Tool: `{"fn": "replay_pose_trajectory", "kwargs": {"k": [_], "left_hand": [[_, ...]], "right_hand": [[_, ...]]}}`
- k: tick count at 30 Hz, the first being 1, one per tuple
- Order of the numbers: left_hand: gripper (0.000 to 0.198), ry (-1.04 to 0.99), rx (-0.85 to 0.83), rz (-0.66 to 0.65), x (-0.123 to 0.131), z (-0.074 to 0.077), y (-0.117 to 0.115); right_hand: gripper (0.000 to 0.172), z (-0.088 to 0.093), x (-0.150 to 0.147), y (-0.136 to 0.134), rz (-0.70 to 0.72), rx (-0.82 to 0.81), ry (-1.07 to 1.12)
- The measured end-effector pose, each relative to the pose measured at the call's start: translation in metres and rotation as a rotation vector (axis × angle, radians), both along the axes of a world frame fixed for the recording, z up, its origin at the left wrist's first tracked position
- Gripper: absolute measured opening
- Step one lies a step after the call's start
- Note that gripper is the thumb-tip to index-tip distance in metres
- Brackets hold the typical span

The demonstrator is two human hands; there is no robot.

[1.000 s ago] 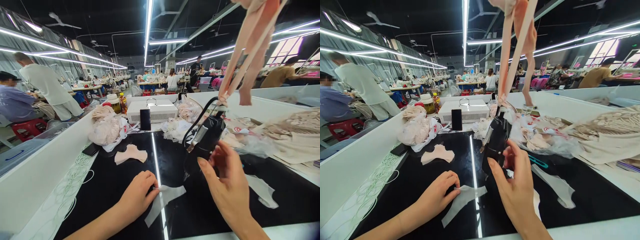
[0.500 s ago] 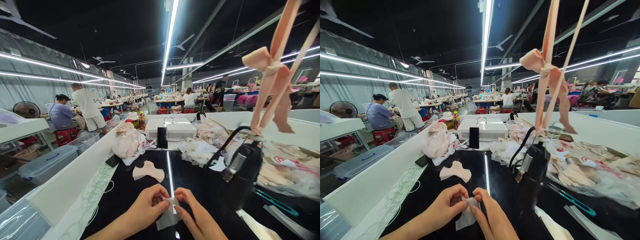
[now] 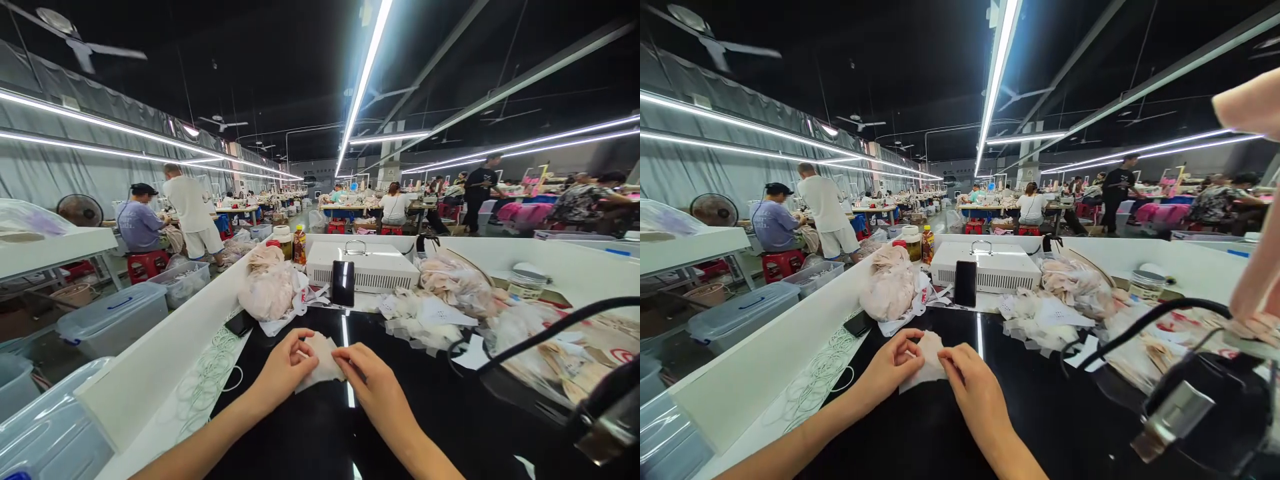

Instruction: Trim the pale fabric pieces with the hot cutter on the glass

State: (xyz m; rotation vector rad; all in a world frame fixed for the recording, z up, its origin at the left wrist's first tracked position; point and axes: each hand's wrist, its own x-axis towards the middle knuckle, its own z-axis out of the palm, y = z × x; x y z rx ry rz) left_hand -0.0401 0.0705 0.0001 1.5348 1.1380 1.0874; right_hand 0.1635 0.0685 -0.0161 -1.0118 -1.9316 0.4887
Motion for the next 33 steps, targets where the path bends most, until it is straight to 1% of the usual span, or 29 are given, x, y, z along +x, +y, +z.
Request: {"fn": "replay_pose_trajectory", "kwargs": {"k": [4,8,11,15,19,23,26,28,30,33], "left_hand": [[0.048,0.102,0.048,0.076,-0.009,-0.002,0.019],[0.042,0.287,0.142,0.12,-0.015,-0.002,0.029],[0.039,0.435,0.219,0.108,-0.016,-0.002,0.032],[0.043,0.581,0.291,0.094,-0.015,-0.007,0.036],[0.045,0.689,0.324,0.08,-0.015,-0.014,0.042],[0.044,0.762,0.34,0.091,-0.013,-0.019,0.044],[0.043,0.803,0.371,0.118,-0.013,-0.019,0.043],[0.04,0.824,0.401,0.131,-0.014,-0.017,0.041],[0.037,0.836,0.436,0.139,-0.016,-0.013,0.037],[0.036,0.821,0.493,0.136,-0.02,-0.007,0.028]], "right_hand": [[0.018,-0.003,-0.013,0.019,-0.058,0.048,-0.099],[0.018,-0.009,-0.021,0.033,-0.114,0.103,-0.217],[0.018,-0.013,-0.025,0.039,-0.147,0.146,-0.305],[0.014,-0.017,-0.028,0.045,-0.197,0.201,-0.413],[0.011,-0.024,-0.03,0.048,-0.255,0.239,-0.512],[0.01,-0.028,-0.031,0.05,-0.281,0.281,-0.571],[0.008,-0.024,-0.032,0.045,-0.265,0.321,-0.555],[0.009,-0.017,-0.03,0.035,-0.235,0.35,-0.521],[0.013,-0.009,-0.026,0.018,-0.192,0.372,-0.48],[0.017,0.0,-0.012,-0.02,-0.111,0.377,-0.431]]}}
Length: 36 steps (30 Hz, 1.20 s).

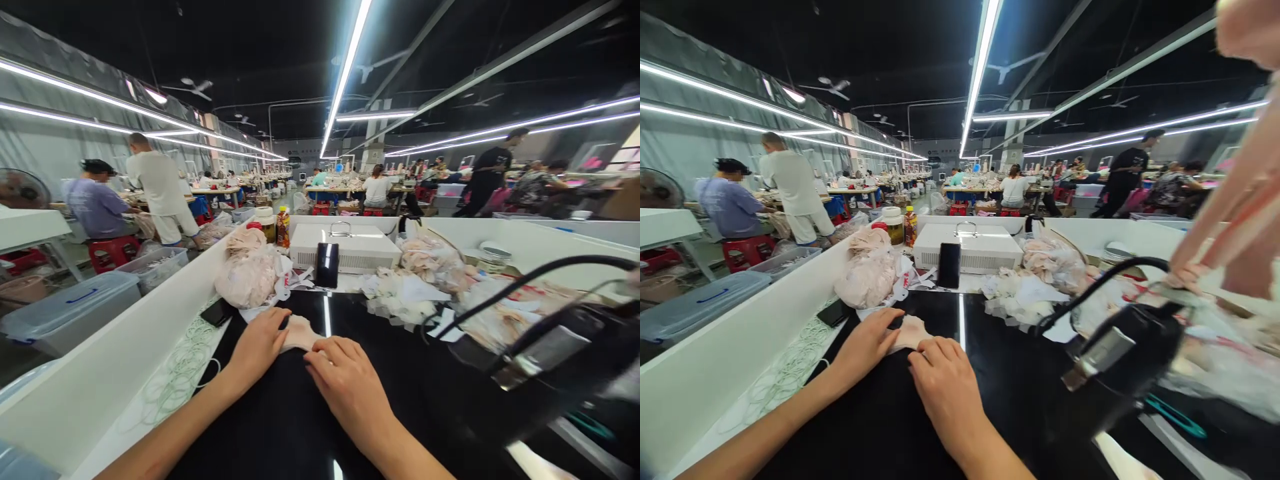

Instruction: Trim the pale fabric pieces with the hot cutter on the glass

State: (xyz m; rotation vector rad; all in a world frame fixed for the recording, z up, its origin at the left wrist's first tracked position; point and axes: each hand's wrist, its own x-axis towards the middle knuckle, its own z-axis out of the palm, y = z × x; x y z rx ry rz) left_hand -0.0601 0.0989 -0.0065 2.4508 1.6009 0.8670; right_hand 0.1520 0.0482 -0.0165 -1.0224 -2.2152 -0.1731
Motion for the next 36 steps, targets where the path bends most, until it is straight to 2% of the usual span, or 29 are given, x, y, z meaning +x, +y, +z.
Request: {"fn": "replay_pose_trajectory", "kwargs": {"k": [4,8,10,13,16,19,21,23,26,28,32,36], "left_hand": [[0.033,-0.039,0.039,-0.097,0.0,0.002,-0.012],[0.032,0.057,0.18,-0.245,0.018,-0.008,-0.029],[0.031,0.08,0.193,-0.33,0.035,-0.014,-0.042],[0.032,0.132,0.194,-0.432,0.066,-0.021,-0.066],[0.03,0.184,0.176,-0.555,0.098,-0.025,-0.088],[0.027,0.296,0.177,-0.675,0.132,-0.03,-0.107],[0.023,0.351,0.207,-0.748,0.154,-0.037,-0.118],[0.022,0.357,0.229,-0.8,0.176,-0.045,-0.126],[0.028,0.345,0.232,-0.804,0.206,-0.051,-0.134],[0.03,0.362,0.172,-0.782,0.221,-0.049,-0.137],[0.035,0.5,-0.01,-0.695,0.239,-0.035,-0.14],[0.038,0.565,-0.034,-0.652,0.243,-0.03,-0.141]], "right_hand": [[0.011,0.002,0.033,-0.056,0.101,-0.11,-0.029],[0.012,0.005,0.081,-0.099,0.085,-0.278,-0.092],[0.013,0.01,0.11,-0.116,0.014,-0.371,-0.078],[0.014,0.014,0.159,-0.135,-0.168,-0.526,0.027],[0.016,0.009,0.204,-0.149,-0.347,-0.531,0.089],[0.019,-0.002,0.233,-0.158,-0.422,-0.532,0.085],[0.018,-0.011,0.241,-0.162,-0.438,-0.499,0.046],[0.02,-0.02,0.243,-0.164,-0.458,-0.399,-0.044],[0.029,-0.032,0.24,-0.164,-0.471,-0.272,-0.171],[0.035,-0.039,0.238,-0.162,-0.47,-0.245,-0.196],[0.046,-0.052,0.232,-0.161,-0.5,-0.216,-0.187],[0.038,-0.056,0.227,-0.16,-0.521,-0.236,-0.148]]}}
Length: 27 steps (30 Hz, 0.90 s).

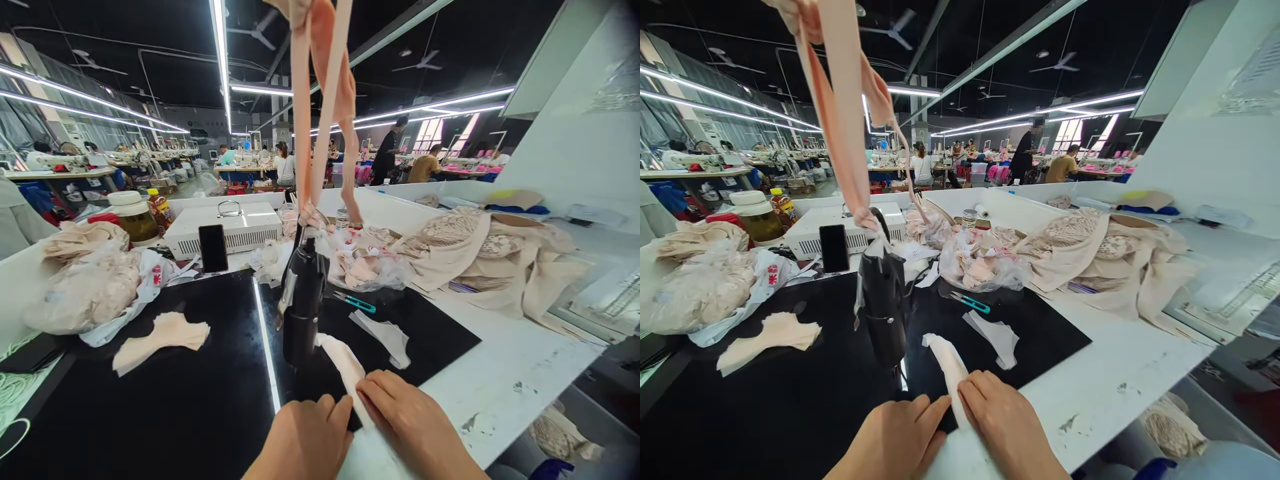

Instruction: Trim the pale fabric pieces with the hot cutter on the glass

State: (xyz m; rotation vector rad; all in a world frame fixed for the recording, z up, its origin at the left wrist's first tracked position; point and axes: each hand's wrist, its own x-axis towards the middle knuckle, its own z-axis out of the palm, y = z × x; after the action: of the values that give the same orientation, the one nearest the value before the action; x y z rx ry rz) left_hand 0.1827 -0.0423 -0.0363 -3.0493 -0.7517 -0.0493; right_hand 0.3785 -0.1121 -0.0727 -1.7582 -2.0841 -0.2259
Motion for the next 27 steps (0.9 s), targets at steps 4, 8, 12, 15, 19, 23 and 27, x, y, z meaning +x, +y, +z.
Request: {"fn": "replay_pose_trajectory", "kwargs": {"k": [4,8,12,15,19,23,27], "left_hand": [[0.037,0.003,0.019,-0.02,-0.002,-0.003,0.001],[0.045,0.066,0.016,-0.033,-0.002,0.0,0.001],[0.051,0.142,-0.083,-0.002,0.0,0.011,0.001],[0.054,0.185,-0.144,0.022,0.001,0.022,0.001],[0.051,0.218,-0.204,0.045,0.003,0.032,0.002],[0.05,0.211,-0.228,0.045,0.005,0.033,0.002],[0.05,0.221,-0.211,0.048,0.006,0.029,0.002]], "right_hand": [[0.035,0.01,-0.001,0.001,-0.016,-0.034,0.066],[0.025,0.024,0.001,0.001,-0.022,-0.12,0.167],[0.024,0.029,0.002,0.001,-0.049,-0.183,0.275],[0.025,0.029,0.002,0.001,-0.06,-0.22,0.347],[0.026,0.031,0.001,0.002,-0.068,-0.25,0.442],[0.026,0.033,0.001,0.003,-0.073,-0.261,0.536],[0.024,0.033,0.003,0.004,-0.089,-0.249,0.65]]}}
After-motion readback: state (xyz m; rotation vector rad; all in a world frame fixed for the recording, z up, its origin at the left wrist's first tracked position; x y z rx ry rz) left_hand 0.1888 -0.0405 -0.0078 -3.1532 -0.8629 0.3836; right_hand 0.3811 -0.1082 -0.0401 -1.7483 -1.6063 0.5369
